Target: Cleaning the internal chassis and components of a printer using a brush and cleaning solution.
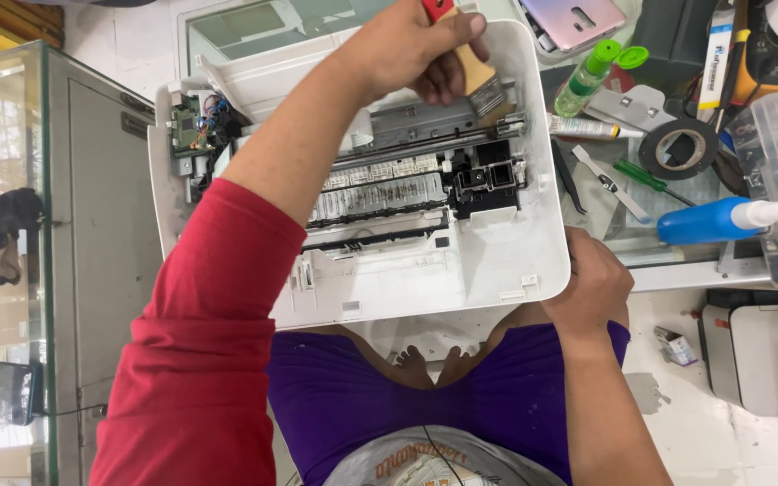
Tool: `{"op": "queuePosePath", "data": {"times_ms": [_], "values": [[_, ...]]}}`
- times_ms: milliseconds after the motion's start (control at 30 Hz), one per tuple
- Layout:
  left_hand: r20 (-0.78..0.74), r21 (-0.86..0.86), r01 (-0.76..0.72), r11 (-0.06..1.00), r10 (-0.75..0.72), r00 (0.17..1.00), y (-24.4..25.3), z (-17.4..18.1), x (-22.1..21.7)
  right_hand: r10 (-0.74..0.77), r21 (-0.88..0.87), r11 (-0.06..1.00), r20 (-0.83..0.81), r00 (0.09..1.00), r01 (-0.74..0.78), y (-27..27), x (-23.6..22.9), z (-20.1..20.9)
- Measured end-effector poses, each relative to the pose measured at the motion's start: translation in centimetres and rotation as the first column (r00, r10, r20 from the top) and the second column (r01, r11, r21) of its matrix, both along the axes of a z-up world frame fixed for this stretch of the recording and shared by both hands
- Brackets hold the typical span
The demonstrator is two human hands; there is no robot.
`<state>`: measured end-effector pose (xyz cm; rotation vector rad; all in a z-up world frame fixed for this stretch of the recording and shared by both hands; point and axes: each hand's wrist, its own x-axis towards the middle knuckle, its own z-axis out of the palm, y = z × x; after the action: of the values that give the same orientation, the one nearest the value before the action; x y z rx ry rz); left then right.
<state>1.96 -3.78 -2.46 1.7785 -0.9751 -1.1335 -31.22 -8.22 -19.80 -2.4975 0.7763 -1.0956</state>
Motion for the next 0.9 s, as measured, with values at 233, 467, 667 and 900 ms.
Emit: {"op": "queuePosePath", "data": {"times_ms": [233, 467, 667, 900], "values": [[0.119, -0.032, 0.029, 0.999, -0.025, 0.993, 1.7, 1.4, -0.5, 0.007, -0.014, 1.0, 0.015, 1.0, -0.007, -0.2, 0.5, 0.1], [0.181, 0.006, 0.095, 0.995, -0.094, 0.979, 2.0, 2.0, -1.4, 0.019, -0.012, 1.0, 0.009, 1.0, -0.019, 0.1, 0.1, 0.3], [0.201, -0.008, 0.056, 0.998, -0.053, 0.978, 3.1, 1.3, -1.4, 0.021, -0.033, 0.999, 0.012, 1.0, -0.021, -0.1, 0.1, 0.1], [0.4, -0.166, -0.027, 0.986, 0.093, 0.912, 5.6, 4.1, -2.6, 0.026, -0.025, 0.999, 0.008, 1.0, -0.026, 0.0, 0.1, 0.2]]}}
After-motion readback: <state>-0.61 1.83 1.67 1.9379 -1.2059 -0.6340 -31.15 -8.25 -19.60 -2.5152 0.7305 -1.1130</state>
